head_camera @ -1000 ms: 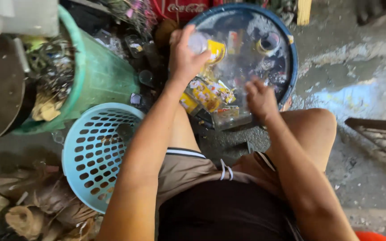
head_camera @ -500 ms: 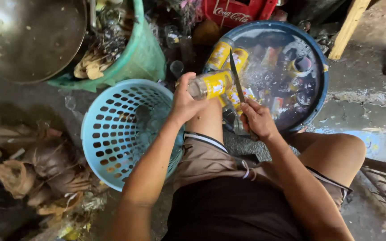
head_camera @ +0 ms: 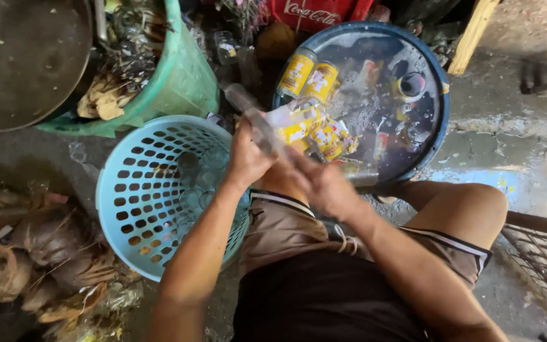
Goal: Washing glass jars and scraping off labels using a knife in a tub of water.
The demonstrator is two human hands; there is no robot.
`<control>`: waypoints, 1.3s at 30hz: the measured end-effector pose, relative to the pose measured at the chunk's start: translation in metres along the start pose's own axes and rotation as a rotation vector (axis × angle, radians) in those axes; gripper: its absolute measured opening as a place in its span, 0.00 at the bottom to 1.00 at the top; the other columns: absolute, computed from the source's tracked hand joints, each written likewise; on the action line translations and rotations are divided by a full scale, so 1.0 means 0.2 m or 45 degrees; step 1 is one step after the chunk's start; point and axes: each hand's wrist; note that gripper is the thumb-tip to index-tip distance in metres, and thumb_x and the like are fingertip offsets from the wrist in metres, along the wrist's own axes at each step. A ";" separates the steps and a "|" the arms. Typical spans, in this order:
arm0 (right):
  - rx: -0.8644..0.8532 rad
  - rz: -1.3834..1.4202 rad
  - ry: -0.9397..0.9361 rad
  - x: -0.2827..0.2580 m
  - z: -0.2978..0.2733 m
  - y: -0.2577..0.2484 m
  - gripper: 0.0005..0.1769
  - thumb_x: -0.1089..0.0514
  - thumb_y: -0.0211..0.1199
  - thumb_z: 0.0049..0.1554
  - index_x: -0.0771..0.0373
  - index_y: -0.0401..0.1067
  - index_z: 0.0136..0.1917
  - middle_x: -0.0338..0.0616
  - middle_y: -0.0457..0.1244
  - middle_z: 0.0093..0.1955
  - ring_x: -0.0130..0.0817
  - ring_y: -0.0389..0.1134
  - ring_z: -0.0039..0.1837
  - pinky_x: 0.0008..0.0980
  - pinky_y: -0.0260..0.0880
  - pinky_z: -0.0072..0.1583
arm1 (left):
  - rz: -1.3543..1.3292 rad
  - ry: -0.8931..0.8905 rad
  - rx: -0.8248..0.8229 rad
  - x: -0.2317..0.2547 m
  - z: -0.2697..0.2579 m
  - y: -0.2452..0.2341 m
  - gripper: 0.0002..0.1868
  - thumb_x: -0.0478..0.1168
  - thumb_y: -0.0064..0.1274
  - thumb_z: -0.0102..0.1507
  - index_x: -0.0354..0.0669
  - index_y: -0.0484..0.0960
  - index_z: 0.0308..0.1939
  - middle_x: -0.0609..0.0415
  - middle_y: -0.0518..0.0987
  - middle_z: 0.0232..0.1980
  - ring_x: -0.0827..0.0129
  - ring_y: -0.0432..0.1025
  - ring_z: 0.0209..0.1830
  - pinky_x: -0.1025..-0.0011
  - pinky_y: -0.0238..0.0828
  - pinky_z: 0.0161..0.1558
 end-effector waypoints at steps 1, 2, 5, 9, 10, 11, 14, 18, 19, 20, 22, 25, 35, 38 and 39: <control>0.006 -0.001 0.008 0.19 0.02 0.02 0.26 0.55 0.57 0.62 0.67 0.69 0.71 0.65 0.67 0.30 0.64 0.71 0.35 0.59 0.72 0.39 | -0.004 0.001 -0.009 0.04 -0.01 -0.01 0.40 0.35 0.72 0.40 0.47 0.75 0.57 0.47 0.80 0.54 0.53 0.76 0.55 0.64 0.73 0.56; 0.078 -0.052 0.389 0.37 0.05 0.03 0.25 0.47 0.57 0.63 0.54 0.70 0.72 0.64 0.69 0.35 0.62 0.72 0.44 0.58 0.71 0.47 | -0.039 -0.008 0.004 0.08 -0.02 -0.02 0.40 0.32 0.68 0.40 0.44 0.74 0.57 0.45 0.78 0.56 0.49 0.76 0.56 0.60 0.73 0.57; 0.078 -0.136 0.835 0.42 0.05 0.07 0.24 0.39 0.58 0.62 0.41 0.73 0.70 0.61 0.71 0.43 0.59 0.73 0.53 0.55 0.71 0.57 | -0.056 0.053 0.012 0.07 -0.02 -0.06 0.40 0.30 0.65 0.38 0.40 0.73 0.57 0.43 0.77 0.59 0.48 0.75 0.57 0.59 0.72 0.58; 0.026 0.012 0.166 -0.09 0.07 -0.08 0.14 0.57 0.60 0.57 0.67 0.79 0.52 0.67 0.66 0.29 0.66 0.70 0.32 0.53 0.70 0.38 | 0.086 0.209 -0.006 0.14 -0.02 -0.04 0.28 0.30 0.64 0.48 0.38 0.75 0.52 0.46 0.77 0.56 0.51 0.75 0.55 0.63 0.73 0.56; 0.026 0.018 0.160 0.14 0.08 -0.08 0.14 0.57 0.60 0.57 0.67 0.79 0.52 0.67 0.66 0.29 0.66 0.70 0.32 0.53 0.70 0.38 | 0.093 0.211 -0.004 0.15 -0.01 -0.04 0.28 0.30 0.64 0.48 0.38 0.75 0.52 0.46 0.77 0.56 0.51 0.75 0.55 0.63 0.73 0.56; 0.069 0.041 0.501 0.36 0.09 -0.08 0.23 0.45 0.57 0.60 0.56 0.72 0.64 0.54 0.69 0.44 0.54 0.69 0.49 0.53 0.69 0.52 | 0.057 0.224 -0.014 0.17 -0.01 -0.04 0.31 0.30 0.65 0.46 0.37 0.74 0.53 0.44 0.77 0.57 0.49 0.74 0.55 0.61 0.73 0.57; 0.104 0.020 0.716 0.26 0.07 -0.06 0.26 0.38 0.58 0.62 0.48 0.72 0.68 0.49 0.71 0.48 0.50 0.71 0.57 0.52 0.70 0.58 | 0.040 0.204 -0.032 0.15 -0.01 -0.04 0.34 0.33 0.67 0.45 0.37 0.73 0.55 0.42 0.76 0.55 0.45 0.74 0.54 0.57 0.73 0.55; -0.122 0.117 0.549 -0.01 -0.04 0.08 0.26 0.43 0.62 0.60 0.45 0.71 0.70 0.56 0.72 0.41 0.56 0.75 0.49 0.51 0.76 0.49 | -0.031 -0.076 -0.084 0.13 -0.07 -0.05 0.41 0.31 0.68 0.40 0.40 0.72 0.59 0.38 0.76 0.55 0.39 0.73 0.56 0.53 0.73 0.55; -0.117 0.116 0.535 0.11 0.01 0.02 0.26 0.43 0.62 0.60 0.45 0.71 0.70 0.56 0.72 0.41 0.56 0.75 0.49 0.51 0.76 0.49 | -0.026 -0.063 -0.076 0.15 -0.04 -0.04 0.41 0.31 0.68 0.40 0.40 0.72 0.59 0.38 0.76 0.55 0.39 0.73 0.56 0.53 0.73 0.55; -0.018 0.169 0.616 0.23 0.03 0.00 0.26 0.42 0.59 0.62 0.51 0.71 0.71 0.54 0.70 0.36 0.50 0.73 0.44 0.48 0.74 0.47 | -0.049 -0.111 -0.055 0.16 -0.06 -0.04 0.41 0.32 0.67 0.40 0.41 0.73 0.58 0.41 0.77 0.54 0.44 0.75 0.54 0.55 0.74 0.53; 0.090 0.216 0.692 0.19 0.06 -0.04 0.28 0.41 0.55 0.65 0.58 0.71 0.72 0.52 0.67 0.31 0.45 0.72 0.38 0.45 0.72 0.45 | -0.077 -0.147 -0.034 0.19 -0.07 -0.05 0.40 0.33 0.67 0.40 0.43 0.74 0.58 0.45 0.78 0.54 0.49 0.76 0.53 0.58 0.74 0.52; -0.134 -0.091 0.298 -0.06 0.03 -0.04 0.20 0.55 0.65 0.55 0.66 0.78 0.58 0.73 0.67 0.33 0.74 0.69 0.41 0.64 0.66 0.40 | -0.005 -0.285 -0.021 0.20 -0.10 -0.03 0.32 0.36 0.66 0.48 0.48 0.75 0.56 0.46 0.82 0.40 0.51 0.80 0.39 0.66 0.77 0.37; 0.126 0.053 0.302 0.10 0.05 -0.01 0.16 0.50 0.61 0.61 0.65 0.69 0.52 0.58 0.67 0.38 0.55 0.68 0.45 0.48 0.67 0.48 | -0.100 -0.397 0.050 0.07 -0.10 -0.01 0.41 0.37 0.72 0.38 0.50 0.77 0.56 0.45 0.80 0.46 0.50 0.77 0.51 0.56 0.72 0.53; 0.004 0.048 0.503 -0.02 0.07 -0.03 0.30 0.45 0.58 0.62 0.58 0.67 0.74 0.58 0.70 0.43 0.55 0.72 0.52 0.50 0.72 0.55 | -0.168 -0.372 0.061 0.08 -0.09 0.03 0.42 0.35 0.71 0.38 0.52 0.76 0.57 0.47 0.80 0.46 0.52 0.77 0.51 0.57 0.72 0.55; -0.129 0.001 0.367 -0.12 0.04 -0.02 0.29 0.46 0.60 0.60 0.59 0.70 0.72 0.59 0.70 0.31 0.56 0.75 0.40 0.44 0.76 0.45 | -0.189 -0.363 0.062 0.08 -0.10 0.06 0.41 0.34 0.72 0.40 0.54 0.76 0.57 0.47 0.80 0.48 0.50 0.77 0.53 0.57 0.72 0.55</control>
Point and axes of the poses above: each hand's wrist, its own z-axis towards the middle knuckle, its own y-axis out of the palm, x = y × z
